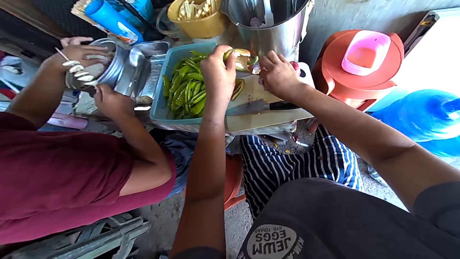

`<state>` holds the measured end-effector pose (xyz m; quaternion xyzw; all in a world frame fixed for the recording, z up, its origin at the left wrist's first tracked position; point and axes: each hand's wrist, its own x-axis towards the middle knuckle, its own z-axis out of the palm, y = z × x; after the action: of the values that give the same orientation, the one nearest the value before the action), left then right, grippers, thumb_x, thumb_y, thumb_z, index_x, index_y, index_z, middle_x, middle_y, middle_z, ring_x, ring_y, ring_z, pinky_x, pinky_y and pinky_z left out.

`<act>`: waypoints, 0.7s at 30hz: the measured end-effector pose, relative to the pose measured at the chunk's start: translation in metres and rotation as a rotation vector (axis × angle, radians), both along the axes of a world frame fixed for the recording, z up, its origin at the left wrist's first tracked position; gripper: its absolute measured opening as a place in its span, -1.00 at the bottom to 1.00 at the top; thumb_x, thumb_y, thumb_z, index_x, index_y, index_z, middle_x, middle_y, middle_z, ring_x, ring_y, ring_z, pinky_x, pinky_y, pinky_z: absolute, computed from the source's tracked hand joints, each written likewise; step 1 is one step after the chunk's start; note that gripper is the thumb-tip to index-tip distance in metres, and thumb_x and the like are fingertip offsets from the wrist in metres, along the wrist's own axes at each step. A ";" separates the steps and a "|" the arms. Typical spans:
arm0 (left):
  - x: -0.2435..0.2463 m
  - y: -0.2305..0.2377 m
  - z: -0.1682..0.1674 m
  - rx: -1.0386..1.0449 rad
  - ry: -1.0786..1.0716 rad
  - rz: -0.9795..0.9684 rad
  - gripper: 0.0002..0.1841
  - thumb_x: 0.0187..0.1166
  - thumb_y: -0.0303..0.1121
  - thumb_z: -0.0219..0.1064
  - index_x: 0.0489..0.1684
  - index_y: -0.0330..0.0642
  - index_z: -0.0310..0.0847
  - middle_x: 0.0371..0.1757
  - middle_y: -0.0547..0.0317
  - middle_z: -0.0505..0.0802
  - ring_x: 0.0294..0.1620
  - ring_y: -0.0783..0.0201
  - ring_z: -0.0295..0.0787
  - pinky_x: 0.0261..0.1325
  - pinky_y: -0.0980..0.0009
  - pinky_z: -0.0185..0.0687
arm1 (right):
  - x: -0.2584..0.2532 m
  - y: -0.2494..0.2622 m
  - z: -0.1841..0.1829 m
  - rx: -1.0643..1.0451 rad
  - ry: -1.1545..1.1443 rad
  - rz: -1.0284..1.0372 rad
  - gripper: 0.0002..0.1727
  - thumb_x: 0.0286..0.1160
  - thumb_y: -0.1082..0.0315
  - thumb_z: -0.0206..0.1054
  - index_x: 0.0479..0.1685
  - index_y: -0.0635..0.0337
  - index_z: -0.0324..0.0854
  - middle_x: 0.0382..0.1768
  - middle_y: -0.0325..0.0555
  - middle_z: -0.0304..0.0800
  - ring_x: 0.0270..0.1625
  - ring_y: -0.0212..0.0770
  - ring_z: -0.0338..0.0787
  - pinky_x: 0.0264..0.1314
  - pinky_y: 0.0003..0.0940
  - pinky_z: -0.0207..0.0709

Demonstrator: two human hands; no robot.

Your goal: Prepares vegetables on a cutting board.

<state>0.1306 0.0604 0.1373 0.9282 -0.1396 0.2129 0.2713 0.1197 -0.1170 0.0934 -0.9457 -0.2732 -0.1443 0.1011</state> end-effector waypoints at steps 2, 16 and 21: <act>-0.002 0.004 0.000 -0.002 -0.019 0.010 -0.68 0.75 -0.30 0.21 0.21 -0.32 0.74 -0.02 -0.14 0.90 -0.12 0.19 0.84 0.08 0.32 0.65 | -0.009 -0.004 0.002 0.018 -0.020 -0.015 -0.71 0.54 0.62 0.17 0.08 0.36 0.78 0.30 0.29 0.66 0.43 0.30 0.59 0.37 0.08 0.48; -0.106 0.061 0.017 0.036 0.114 0.245 -0.56 0.58 -0.44 0.30 0.43 -0.36 0.53 0.19 -0.31 0.79 0.09 -0.01 0.81 0.18 0.11 0.68 | -0.086 -0.024 -0.006 0.011 0.420 -0.013 -0.53 0.63 0.41 0.22 0.52 0.32 0.51 0.11 0.39 0.68 0.24 0.38 0.68 0.19 0.20 0.54; -0.111 0.049 -0.015 -0.005 0.121 0.318 -0.61 0.54 -0.46 0.32 0.30 -0.44 0.57 0.20 -0.35 0.77 0.16 -0.14 0.77 0.21 0.00 0.65 | -0.098 -0.052 0.015 0.180 0.698 -0.032 -0.47 0.84 0.01 0.08 0.64 0.07 0.41 0.08 0.20 0.73 0.03 0.22 0.80 0.05 0.27 0.61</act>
<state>0.0194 0.1096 0.1223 0.9490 0.0261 0.1974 0.2444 0.0222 -0.1690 0.1088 -0.9294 -0.1937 0.1624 0.2688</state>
